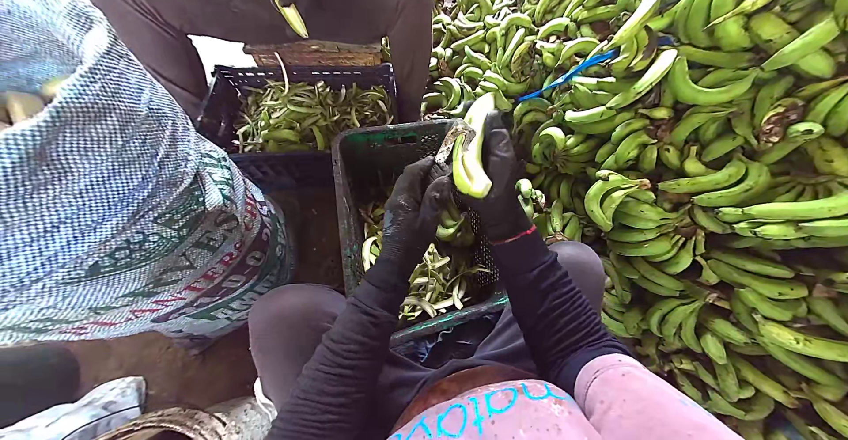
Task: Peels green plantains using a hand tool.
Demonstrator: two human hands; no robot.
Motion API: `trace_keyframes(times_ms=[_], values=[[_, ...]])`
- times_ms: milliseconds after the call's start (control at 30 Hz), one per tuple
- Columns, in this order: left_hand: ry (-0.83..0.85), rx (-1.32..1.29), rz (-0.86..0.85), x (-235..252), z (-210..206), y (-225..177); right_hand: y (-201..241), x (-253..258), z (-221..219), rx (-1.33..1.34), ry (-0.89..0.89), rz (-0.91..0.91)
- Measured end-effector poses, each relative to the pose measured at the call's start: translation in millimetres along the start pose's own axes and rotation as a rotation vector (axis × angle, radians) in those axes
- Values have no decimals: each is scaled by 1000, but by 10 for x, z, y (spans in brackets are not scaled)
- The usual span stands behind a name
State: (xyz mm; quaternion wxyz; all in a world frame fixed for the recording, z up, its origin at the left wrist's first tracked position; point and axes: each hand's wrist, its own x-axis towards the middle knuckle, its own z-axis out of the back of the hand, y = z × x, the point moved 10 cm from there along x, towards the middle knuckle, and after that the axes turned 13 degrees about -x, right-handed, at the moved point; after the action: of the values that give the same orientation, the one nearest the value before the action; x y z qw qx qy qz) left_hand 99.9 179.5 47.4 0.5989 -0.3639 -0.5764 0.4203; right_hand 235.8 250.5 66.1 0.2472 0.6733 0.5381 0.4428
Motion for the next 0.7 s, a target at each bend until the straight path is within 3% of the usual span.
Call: trace_keyframes(times_ms=[167,300,367,500,600,700], values=[[34,193,-117,29,117,-70,-205,-19,171,-303,101,-158],[-2,197,158,283,441,249,-239,-293,-187,-646,574,-345],[-60,150,226,353,594,364,-286,-418,-232,-686,691,-456],[-4,193,171,284,451,337,-506,-205,182,-303,368,-486],[109,206,-70,143,84,208,-534,-86,455,-9,10,-485],[97,313,-249,31,-132,90,-529,-12,574,260,-172,-446]])
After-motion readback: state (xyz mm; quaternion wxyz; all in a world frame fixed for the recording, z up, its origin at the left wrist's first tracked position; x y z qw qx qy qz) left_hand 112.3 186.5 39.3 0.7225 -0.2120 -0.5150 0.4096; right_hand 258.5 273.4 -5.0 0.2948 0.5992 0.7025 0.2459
